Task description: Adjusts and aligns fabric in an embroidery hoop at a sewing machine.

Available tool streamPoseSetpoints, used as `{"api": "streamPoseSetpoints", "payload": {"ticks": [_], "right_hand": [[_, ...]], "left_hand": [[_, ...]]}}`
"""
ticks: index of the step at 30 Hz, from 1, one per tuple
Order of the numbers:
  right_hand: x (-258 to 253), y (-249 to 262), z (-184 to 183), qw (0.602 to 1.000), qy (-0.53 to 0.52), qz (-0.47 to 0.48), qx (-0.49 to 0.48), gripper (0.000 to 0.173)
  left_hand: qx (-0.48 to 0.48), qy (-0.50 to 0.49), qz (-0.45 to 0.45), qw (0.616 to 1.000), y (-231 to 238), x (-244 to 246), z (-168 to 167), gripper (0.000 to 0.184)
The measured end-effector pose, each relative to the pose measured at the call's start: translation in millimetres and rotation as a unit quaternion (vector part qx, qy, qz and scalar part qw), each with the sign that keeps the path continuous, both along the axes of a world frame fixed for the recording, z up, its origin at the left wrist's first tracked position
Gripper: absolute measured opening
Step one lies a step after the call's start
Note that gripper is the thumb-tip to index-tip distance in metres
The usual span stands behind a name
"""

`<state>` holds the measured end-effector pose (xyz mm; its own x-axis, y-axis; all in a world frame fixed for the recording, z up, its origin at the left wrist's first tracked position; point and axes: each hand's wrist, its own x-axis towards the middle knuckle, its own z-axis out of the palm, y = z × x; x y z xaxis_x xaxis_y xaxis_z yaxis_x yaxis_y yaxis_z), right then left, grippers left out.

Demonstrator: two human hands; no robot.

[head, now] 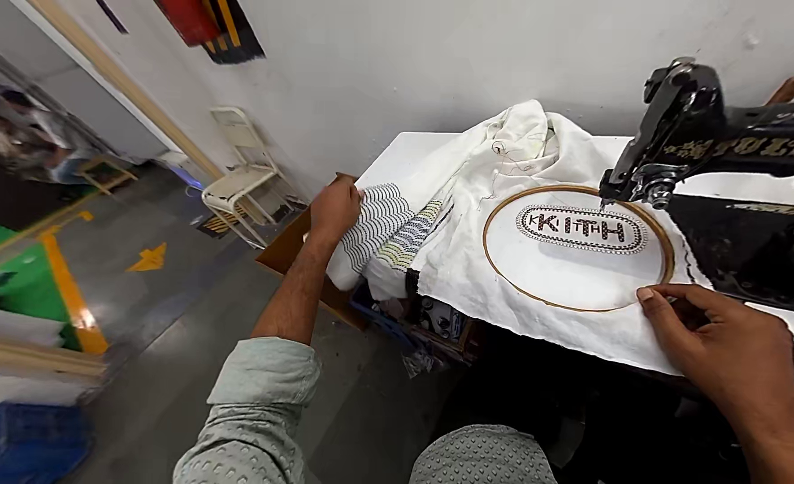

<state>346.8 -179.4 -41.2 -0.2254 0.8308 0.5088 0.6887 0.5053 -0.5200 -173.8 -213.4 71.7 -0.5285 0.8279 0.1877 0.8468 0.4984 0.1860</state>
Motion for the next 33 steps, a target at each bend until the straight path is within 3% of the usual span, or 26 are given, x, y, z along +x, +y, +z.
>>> {"api": "streamPoseSetpoints", "payload": {"ticks": [5, 8, 10, 12, 13, 15, 17, 21, 24, 27, 28, 30, 31, 33], "right_hand": [[0.2, 1.7, -2.0, 1.0, 0.003, 0.0, 0.005, 0.052], [0.9, 3.1, -6.4, 1.0, 0.011, -0.001, 0.003, 0.053], [1.2, 4.7, -9.7, 1.0, 0.016, -0.001, 0.007, 0.053], [1.4, 5.3, -10.6, 1.0, 0.018, -0.003, 0.008, 0.054], [1.0, 4.7, -9.8, 1.0, 0.02, -0.005, 0.008, 0.054], [0.4, 2.9, -8.2, 1.0, 0.021, -0.003, 0.005, 0.053], [0.1, 3.3, -8.8, 1.0, 0.021, 0.0, 0.012, 0.05], [3.0, 6.5, -15.2, 1.0, 0.023, 0.012, 0.005, 0.051], [3.5, 8.3, -18.0, 1.0, 0.023, 0.008, 0.004, 0.052], [3.2, 6.9, -17.3, 1.0, 0.007, 0.011, 0.017, 0.055], [2.9, 5.4, -14.5, 1.0, 0.0, 0.012, 0.024, 0.057], [0.4, 0.1, -6.4, 0.999, -0.014, 0.009, 0.035, 0.059], [-1.2, -1.9, -3.4, 0.999, -0.019, 0.004, 0.039, 0.058], [-2.5, -5.7, -0.6, 0.999, -0.027, -0.003, 0.04, 0.054]], "left_hand": [[0.116, 0.125, 0.031, 0.985, 1.2, 11.2, 79.4, 0.038], [0.175, 0.189, 0.0, 0.966, -1.6, 47.9, 108.5, 0.036], [0.159, 0.156, -0.064, 0.973, -11.8, 92.7, 102.4, 0.034], [0.075, 0.043, -0.192, 0.977, -32.2, 144.2, 74.2, 0.028], [0.009, -0.03, -0.278, 0.96, -45.5, 166.9, 56.4, 0.026], [-0.098, -0.158, -0.42, 0.888, -70.1, 201.4, 27.0, 0.027], [-0.129, -0.216, -0.457, 0.853, -84.7, 210.2, 10.6, 0.026], [-0.02, -0.207, -0.341, 0.917, -71.9, 148.2, -0.3, 0.026], [0.086, -0.2, -0.139, 0.966, -50.1, 64.3, -9.1, 0.034], [0.049, -0.134, 0.022, 0.99, -36.0, -5.8, -35.2, 0.068], [0.011, -0.123, 0.031, 0.992, -31.9, -17.5, -43.2, 0.073], [-0.009, -0.111, 0.001, 0.994, -22.4, -27.1, -47.5, 0.051], [0.01, -0.111, -0.02, 0.994, -16.7, -31.7, -43.1, 0.041], [0.066, -0.124, -0.032, 0.99, -3.3, -39.3, -22.8, 0.04]]}}
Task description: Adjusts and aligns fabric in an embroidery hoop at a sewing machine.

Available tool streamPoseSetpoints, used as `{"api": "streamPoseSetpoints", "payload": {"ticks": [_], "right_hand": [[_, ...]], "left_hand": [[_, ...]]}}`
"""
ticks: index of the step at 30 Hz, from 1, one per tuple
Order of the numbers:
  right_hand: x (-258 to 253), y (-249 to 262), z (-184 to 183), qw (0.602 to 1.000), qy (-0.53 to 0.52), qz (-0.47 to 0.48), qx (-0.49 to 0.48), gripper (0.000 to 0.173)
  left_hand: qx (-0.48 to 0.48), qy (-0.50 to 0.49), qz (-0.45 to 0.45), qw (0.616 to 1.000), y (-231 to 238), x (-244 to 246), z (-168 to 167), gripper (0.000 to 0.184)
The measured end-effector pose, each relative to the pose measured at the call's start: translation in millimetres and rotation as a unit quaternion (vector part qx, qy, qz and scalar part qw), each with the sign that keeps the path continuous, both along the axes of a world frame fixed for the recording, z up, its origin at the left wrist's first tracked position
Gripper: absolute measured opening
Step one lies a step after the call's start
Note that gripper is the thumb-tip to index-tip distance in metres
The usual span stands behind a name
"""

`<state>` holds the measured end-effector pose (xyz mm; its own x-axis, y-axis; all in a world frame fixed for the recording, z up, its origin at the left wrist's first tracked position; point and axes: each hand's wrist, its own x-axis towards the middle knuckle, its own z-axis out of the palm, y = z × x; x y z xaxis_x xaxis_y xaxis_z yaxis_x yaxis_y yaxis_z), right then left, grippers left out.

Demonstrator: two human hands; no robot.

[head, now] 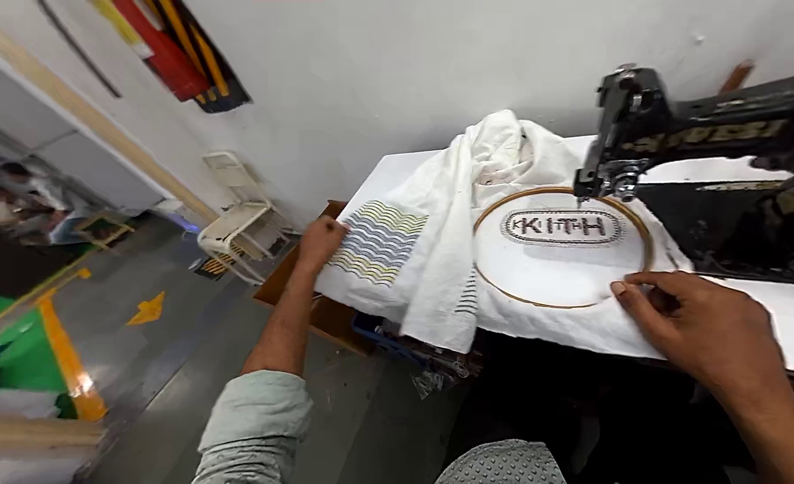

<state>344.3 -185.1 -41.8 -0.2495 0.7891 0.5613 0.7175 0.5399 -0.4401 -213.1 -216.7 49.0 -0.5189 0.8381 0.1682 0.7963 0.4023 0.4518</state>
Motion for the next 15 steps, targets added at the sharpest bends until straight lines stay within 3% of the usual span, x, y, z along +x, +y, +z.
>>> {"api": "streamPoseSetpoints", "payload": {"ticks": [5, 8, 11, 13, 15], "right_hand": [[-3.0, -1.7, 3.3, 1.0, 0.005, -0.018, -0.001, 0.045], [-5.4, -2.5, 2.9, 1.0, 0.011, -0.028, -0.001, 0.042], [-7.4, -1.9, 3.4, 0.999, 0.004, -0.034, 0.0, 0.041], [-7.3, -1.1, 2.5, 0.999, 0.001, -0.033, 0.003, 0.041], [-6.1, -0.7, 2.0, 1.0, 0.001, -0.027, 0.004, 0.041]], "left_hand": [[0.15, 0.077, 0.056, 0.984, 25.8, 24.3, 96.5, 0.051], [0.23, 0.076, 0.002, 0.97, 30.8, 74.6, 139.9, 0.051], [0.23, -0.027, -0.113, 0.966, 20.5, 133.6, 140.0, 0.033], [0.171, -0.148, -0.175, 0.958, 15.7, 154.2, 119.7, 0.028], [0.091, -0.199, -0.198, 0.955, 22.7, 143.7, 84.5, 0.031]]}}
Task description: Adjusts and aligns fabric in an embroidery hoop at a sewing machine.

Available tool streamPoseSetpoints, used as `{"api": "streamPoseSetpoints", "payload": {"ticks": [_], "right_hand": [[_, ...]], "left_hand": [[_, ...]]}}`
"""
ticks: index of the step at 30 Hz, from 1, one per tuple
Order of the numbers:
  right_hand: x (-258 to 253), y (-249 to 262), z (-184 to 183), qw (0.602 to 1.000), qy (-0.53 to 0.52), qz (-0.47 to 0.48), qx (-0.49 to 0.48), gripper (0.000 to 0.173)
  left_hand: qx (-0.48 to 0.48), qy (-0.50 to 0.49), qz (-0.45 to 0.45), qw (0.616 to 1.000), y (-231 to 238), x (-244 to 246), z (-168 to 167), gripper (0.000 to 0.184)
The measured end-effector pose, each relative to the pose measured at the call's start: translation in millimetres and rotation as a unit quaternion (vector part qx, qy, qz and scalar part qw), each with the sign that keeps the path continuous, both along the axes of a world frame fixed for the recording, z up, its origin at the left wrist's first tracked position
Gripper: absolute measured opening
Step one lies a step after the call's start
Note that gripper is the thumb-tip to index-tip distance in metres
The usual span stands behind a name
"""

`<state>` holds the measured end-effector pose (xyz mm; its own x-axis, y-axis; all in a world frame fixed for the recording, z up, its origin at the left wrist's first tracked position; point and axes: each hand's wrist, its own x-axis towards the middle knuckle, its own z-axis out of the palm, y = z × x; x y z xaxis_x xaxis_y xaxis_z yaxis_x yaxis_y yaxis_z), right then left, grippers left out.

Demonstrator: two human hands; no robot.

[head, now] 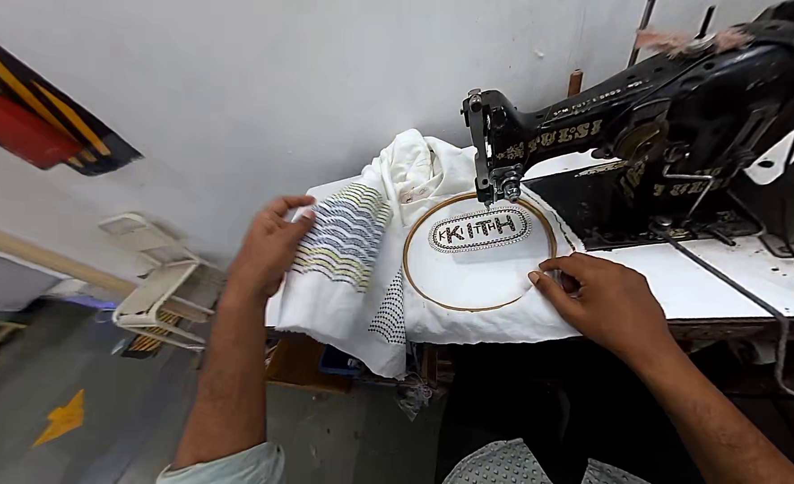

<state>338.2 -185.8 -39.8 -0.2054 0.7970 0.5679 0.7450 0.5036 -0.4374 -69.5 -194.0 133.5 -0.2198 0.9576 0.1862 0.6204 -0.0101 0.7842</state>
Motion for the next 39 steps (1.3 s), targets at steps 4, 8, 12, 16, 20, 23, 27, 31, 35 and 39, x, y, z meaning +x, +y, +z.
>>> {"api": "streamPoseSetpoints", "payload": {"ticks": [4, 8, 12, 16, 20, 23, 27, 31, 35, 39], "right_hand": [[0.1, 0.9, 0.2, 1.0, -0.001, 0.008, -0.002, 0.042], [0.5, 0.7, -0.2, 1.0, -0.006, 0.008, -0.002, 0.045], [-0.5, -0.6, 0.8, 1.0, -0.003, 0.009, -0.001, 0.047], [1.0, -0.1, -0.8, 1.0, -0.002, 0.007, 0.002, 0.046], [2.1, 0.6, -1.3, 1.0, -0.012, 0.012, 0.008, 0.046], [0.8, 1.0, -0.8, 1.0, -0.017, 0.011, 0.007, 0.047], [-1.6, -1.6, -0.9, 1.0, -0.008, -0.022, 0.0, 0.041], [-5.9, -4.9, -0.8, 0.999, -0.003, -0.051, 0.0, 0.036], [-6.6, -4.1, -1.9, 0.999, -0.01, -0.053, 0.005, 0.035], [-6.8, -4.2, -1.9, 0.999, -0.013, -0.051, 0.014, 0.036]], "left_hand": [[-0.019, 0.177, 0.124, 0.976, 2.5, -41.6, -57.4, 0.04], [0.047, 0.256, 0.111, 0.959, -17.6, -17.1, -65.3, 0.046], [0.097, 0.332, -0.074, 0.935, -18.8, 36.4, -104.3, 0.043], [0.023, 0.375, -0.181, 0.909, -4.6, 64.4, -146.7, 0.061], [-0.037, 0.33, -0.185, 0.925, 13.1, 60.9, -142.4, 0.067], [-0.021, 0.325, -0.156, 0.932, 26.8, 48.2, -145.7, 0.067], [0.006, 0.327, -0.144, 0.934, 39.6, 23.5, -148.1, 0.063], [-0.023, 0.356, -0.079, 0.931, 44.5, -12.6, -146.5, 0.058], [-0.044, 0.362, -0.042, 0.93, 45.3, -52.2, -146.6, 0.058], [0.006, 0.361, -0.032, 0.932, 38.8, -30.8, -130.8, 0.047]]}}
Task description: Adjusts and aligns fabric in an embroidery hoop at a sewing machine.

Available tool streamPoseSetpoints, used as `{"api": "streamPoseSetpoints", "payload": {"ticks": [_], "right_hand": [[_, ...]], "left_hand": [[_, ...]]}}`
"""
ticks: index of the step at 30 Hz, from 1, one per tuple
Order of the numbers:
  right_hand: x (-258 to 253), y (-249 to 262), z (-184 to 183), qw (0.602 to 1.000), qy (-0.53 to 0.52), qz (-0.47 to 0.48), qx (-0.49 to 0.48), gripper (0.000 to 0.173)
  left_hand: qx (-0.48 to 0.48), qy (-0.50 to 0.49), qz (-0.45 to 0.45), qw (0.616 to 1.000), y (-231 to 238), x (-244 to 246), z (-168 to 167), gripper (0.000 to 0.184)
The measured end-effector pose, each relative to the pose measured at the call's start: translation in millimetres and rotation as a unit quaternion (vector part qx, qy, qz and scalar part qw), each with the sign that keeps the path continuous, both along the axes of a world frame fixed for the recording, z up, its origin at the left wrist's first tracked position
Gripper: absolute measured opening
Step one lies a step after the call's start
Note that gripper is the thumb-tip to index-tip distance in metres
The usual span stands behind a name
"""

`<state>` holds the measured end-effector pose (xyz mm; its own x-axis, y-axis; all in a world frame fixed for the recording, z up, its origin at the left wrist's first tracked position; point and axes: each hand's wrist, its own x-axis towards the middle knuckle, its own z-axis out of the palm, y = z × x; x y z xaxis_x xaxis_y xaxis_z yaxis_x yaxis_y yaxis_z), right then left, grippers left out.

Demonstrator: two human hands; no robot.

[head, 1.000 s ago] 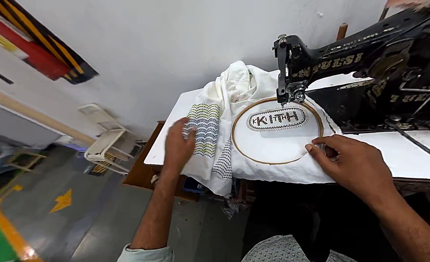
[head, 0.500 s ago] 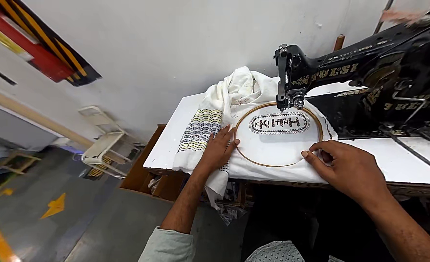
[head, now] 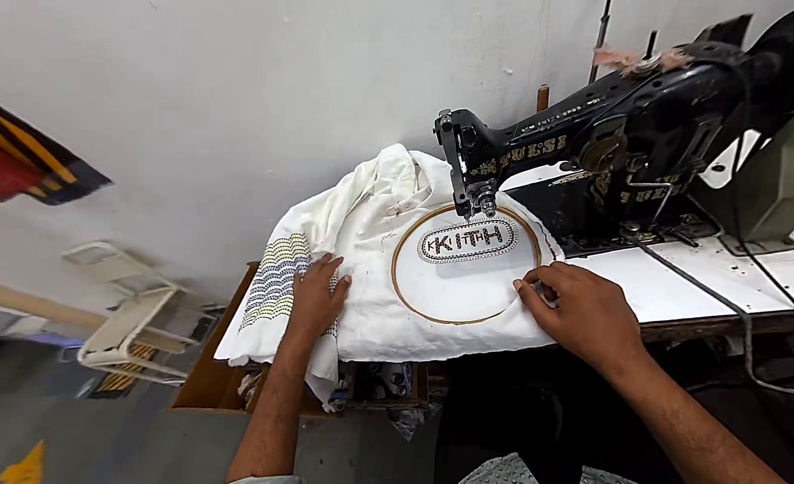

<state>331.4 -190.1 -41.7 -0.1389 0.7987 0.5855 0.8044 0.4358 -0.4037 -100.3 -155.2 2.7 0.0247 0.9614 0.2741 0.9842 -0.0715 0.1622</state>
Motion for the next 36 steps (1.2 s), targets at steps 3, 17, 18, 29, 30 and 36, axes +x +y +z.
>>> {"api": "streamPoseSetpoints", "payload": {"ticks": [3, 17, 18, 29, 30, 36], "right_hand": [[-1.0, 0.2, -2.2, 0.999, 0.018, -0.029, 0.004, 0.031], [1.1, -3.5, -2.4, 0.988, 0.129, -0.083, 0.019, 0.023], [0.5, -3.3, -2.5, 0.988, 0.128, -0.082, 0.019, 0.024], [-5.6, -9.9, -12.6, 0.988, 0.035, -0.061, 0.137, 0.026], [-7.0, -10.7, -12.1, 0.989, 0.022, -0.066, 0.129, 0.026], [-9.5, -11.1, -6.5, 0.995, -0.023, -0.077, 0.061, 0.034]], "left_hand": [[0.098, -0.04, -0.069, 0.992, 7.6, 43.5, 14.4, 0.031], [-0.065, -0.179, -0.312, 0.931, 128.1, 176.3, 1.5, 0.017], [-0.053, -0.178, -0.31, 0.933, 127.7, 174.1, -0.4, 0.014], [0.133, -0.242, -0.074, 0.958, 136.8, 108.2, 13.8, 0.023], [0.135, -0.221, -0.107, 0.96, 132.5, 115.4, 13.6, 0.023], [-0.029, -0.202, -0.325, 0.923, 119.1, 185.6, 0.9, 0.026]]}}
